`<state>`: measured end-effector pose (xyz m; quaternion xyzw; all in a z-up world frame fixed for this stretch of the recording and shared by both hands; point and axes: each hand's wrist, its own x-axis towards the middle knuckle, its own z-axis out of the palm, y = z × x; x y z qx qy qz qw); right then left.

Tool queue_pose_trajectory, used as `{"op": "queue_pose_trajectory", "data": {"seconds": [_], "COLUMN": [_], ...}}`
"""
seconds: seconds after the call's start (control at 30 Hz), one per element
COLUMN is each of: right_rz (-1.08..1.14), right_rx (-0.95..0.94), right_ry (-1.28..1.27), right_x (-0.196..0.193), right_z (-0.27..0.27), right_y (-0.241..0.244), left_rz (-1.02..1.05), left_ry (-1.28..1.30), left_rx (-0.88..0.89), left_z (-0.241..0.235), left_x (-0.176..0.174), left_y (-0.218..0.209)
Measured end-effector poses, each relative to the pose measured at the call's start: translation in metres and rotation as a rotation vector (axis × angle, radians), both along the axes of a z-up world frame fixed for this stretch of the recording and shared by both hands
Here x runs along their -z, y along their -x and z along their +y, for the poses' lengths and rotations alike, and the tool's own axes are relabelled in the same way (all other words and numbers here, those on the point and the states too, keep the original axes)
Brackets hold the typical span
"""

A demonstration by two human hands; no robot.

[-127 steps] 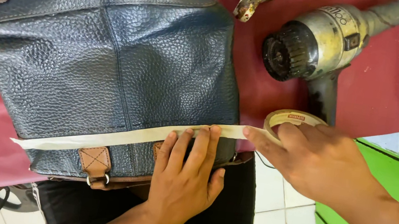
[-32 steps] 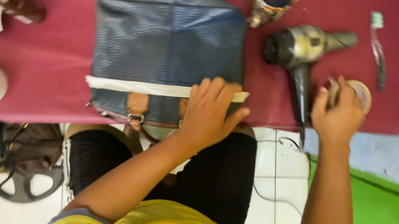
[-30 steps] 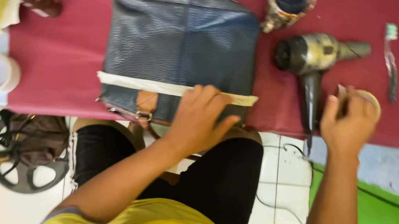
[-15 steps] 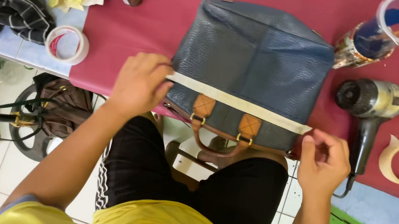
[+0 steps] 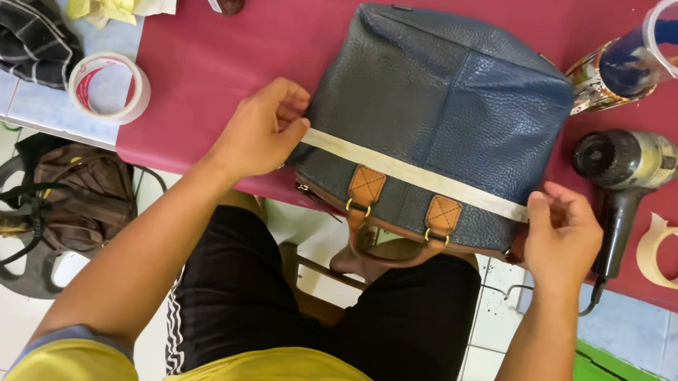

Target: The person applies masking tape across the front of a dark blue leather handbag, then folds and presses the tape along the edges and inside the bag. They smooth the tape with their fingers and use a small brush to press the edges down.

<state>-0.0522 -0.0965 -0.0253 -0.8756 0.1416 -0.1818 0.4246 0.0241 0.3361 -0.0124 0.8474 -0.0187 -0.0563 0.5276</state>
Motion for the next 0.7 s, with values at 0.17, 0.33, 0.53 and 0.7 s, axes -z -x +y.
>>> {"op": "queue_pose_trajectory", "data": {"seconds": [0.17,0.33,0.53,0.7], "right_rz": [-0.041,-0.11,-0.164,-0.21], "right_rx": [-0.163,-0.389,-0.545,-0.702], "right_ry": [0.515,0.702,0.843,0.808], "right_x": [-0.031,-0.036,-0.042,-0.045], "right_z": [0.018,0.039,0.055,0.094], "right_y": [0.005,-0.002,-0.018,-0.024], "left_rz": [-0.46,-0.691,-0.926,-0.978], "left_ry": [-0.346,-0.633,-0.625,-0.508], "left_rx": [0.222,0.329,0.391,0.43], "left_z": [0.003,0.0,-0.029,-0.087], "left_x": [-0.003,0.011,0.002,0.004], "left_y": [0.003,0.0,0.003,0.035]}}
